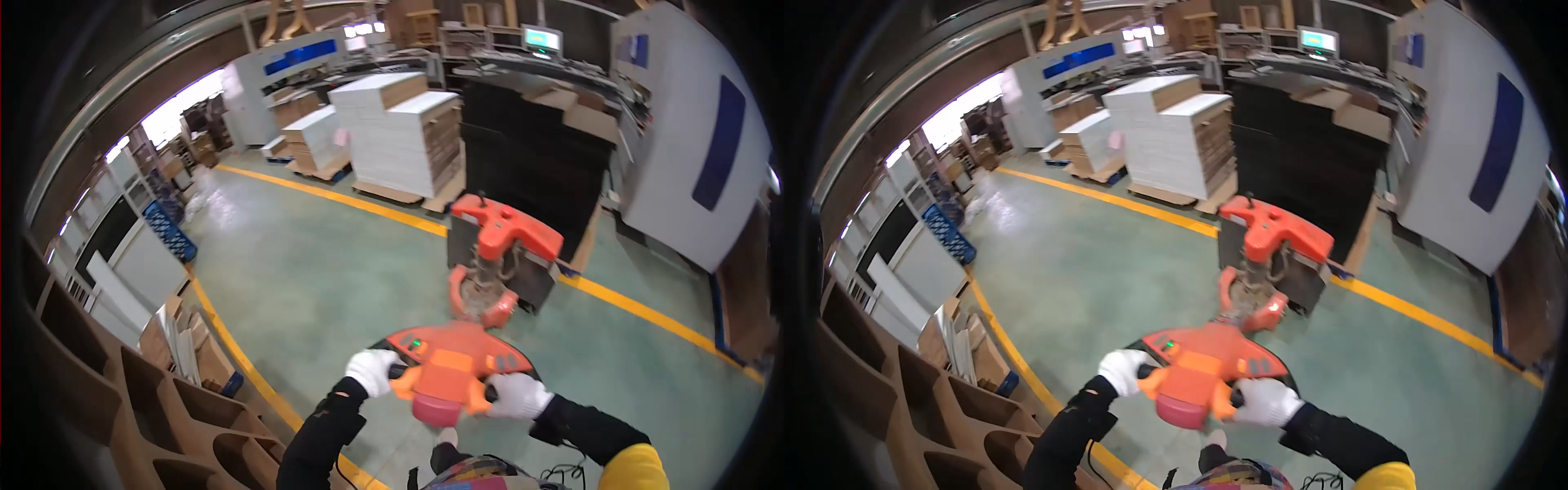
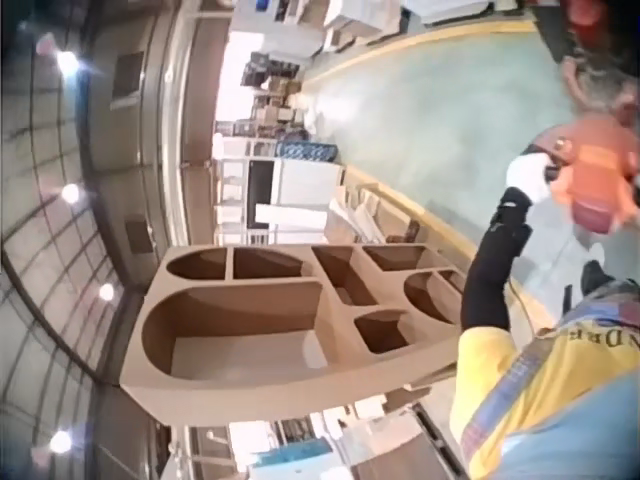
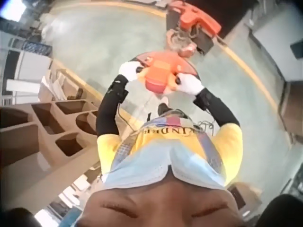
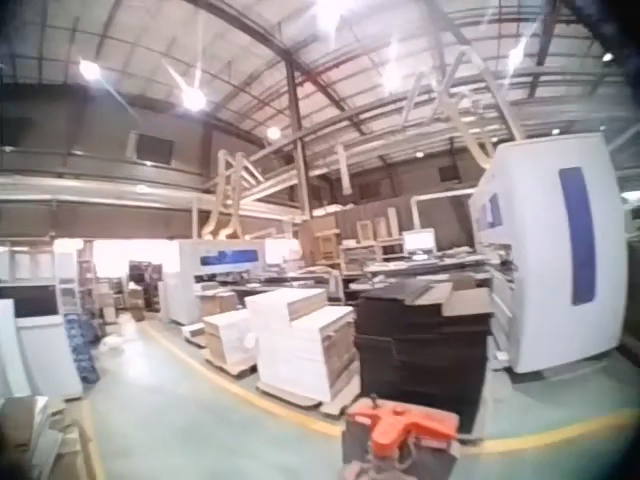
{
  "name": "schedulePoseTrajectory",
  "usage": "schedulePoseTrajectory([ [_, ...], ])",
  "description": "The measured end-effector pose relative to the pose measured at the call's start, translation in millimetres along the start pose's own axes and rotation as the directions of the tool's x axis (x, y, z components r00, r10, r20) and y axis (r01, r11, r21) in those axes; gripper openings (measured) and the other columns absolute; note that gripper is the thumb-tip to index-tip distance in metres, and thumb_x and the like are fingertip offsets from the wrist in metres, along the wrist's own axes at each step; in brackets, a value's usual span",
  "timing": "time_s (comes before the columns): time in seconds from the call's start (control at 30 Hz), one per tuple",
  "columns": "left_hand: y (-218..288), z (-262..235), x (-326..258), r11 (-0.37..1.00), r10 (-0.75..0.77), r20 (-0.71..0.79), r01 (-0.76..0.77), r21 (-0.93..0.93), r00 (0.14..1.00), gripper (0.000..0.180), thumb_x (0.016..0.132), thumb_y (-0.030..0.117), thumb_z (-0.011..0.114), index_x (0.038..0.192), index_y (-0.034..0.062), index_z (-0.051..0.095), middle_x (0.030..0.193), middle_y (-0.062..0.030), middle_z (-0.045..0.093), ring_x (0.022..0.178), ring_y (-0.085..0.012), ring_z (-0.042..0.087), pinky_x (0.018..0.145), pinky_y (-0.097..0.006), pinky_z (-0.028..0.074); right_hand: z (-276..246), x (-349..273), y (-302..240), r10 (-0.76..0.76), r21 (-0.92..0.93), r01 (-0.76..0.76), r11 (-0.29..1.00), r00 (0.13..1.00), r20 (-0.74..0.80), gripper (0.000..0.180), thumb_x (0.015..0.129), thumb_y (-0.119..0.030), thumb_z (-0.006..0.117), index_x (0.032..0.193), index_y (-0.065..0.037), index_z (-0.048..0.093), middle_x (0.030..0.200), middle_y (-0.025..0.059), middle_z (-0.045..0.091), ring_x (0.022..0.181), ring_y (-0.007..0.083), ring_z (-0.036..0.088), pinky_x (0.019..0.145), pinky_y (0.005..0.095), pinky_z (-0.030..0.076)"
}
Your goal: Operating a motorized pallet jack to navigate through a furniture manufacturing warehouse.
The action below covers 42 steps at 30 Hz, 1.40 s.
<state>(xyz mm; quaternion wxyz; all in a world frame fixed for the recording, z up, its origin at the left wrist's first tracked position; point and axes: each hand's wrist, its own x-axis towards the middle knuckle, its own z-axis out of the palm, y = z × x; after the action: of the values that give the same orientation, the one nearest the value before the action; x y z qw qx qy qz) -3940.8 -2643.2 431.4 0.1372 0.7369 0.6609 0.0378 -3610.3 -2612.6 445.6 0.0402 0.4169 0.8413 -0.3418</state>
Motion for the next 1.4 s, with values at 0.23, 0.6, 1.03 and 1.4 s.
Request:
schedulePoseTrajectory([
  [0.23, -20, 57, -34, 0.987, -0.069, -0.290, 0.108, 0.121, 0.955, 0.026, 0.065, 0.024, 0.080, 0.085, 0.0116, 0.069, 0.092, -0.0141, 0.069, 0.094, -0.0364, 0.064, 0.084, -0.045, 0.052, 45, -9, 6, -0.164, 0.002, 0.165, 0.986, 0.984, -0.071, 0.051, 0.082, -0.045, 0.072, 0.102, 0.000, 0.061, 0.092, 0.0199, 0.070, 0.085, 0.0366, 0.069, 0.076, 0.0449, 0.054],
  [0.6, 51, 96, -60, 0.973, -0.210, -0.308, 0.228, 0.025, 0.928, 0.026, 0.068, 0.033, 0.077, 0.083, 0.0147, 0.066, 0.092, -0.0104, 0.066, 0.098, -0.0346, 0.060, 0.091, -0.045, 0.047, 30, -66, 61, -0.270, 0.024, 0.270, 0.963, 0.963, -0.013, 0.045, 0.083, -0.039, 0.070, 0.102, 0.000, 0.060, 0.091, 0.0210, 0.070, 0.085, 0.0364, 0.070, 0.075, 0.0460, 0.055],
  [1.03, 213, 98, -75, 0.883, -0.454, -0.236, 0.469, 0.007, 0.859, 0.021, 0.068, 0.027, 0.077, 0.084, 0.0170, 0.070, 0.092, -0.0089, 0.067, 0.102, -0.0312, 0.061, 0.093, -0.043, 0.047, -37, -121, 164, -0.471, 0.152, 0.449, 0.881, 0.864, 0.177, 0.039, 0.086, -0.036, 0.065, 0.101, 0.000, 0.057, 0.094, 0.0222, 0.068, 0.086, 0.0395, 0.068, 0.076, 0.0487, 0.054],
  [1.4, 341, 89, -105, 0.805, -0.566, -0.232, 0.591, 0.051, 0.791, 0.028, 0.066, 0.036, 0.080, 0.086, 0.0192, 0.069, 0.092, -0.0073, 0.068, 0.100, -0.0289, 0.061, 0.093, -0.039, 0.049, -96, -195, 200, -0.534, 0.105, 0.535, 0.839, 0.769, 0.350, 0.044, 0.089, -0.041, 0.063, 0.102, 0.001, 0.056, 0.091, 0.0217, 0.068, 0.085, 0.0407, 0.068, 0.075, 0.0500, 0.053],
])
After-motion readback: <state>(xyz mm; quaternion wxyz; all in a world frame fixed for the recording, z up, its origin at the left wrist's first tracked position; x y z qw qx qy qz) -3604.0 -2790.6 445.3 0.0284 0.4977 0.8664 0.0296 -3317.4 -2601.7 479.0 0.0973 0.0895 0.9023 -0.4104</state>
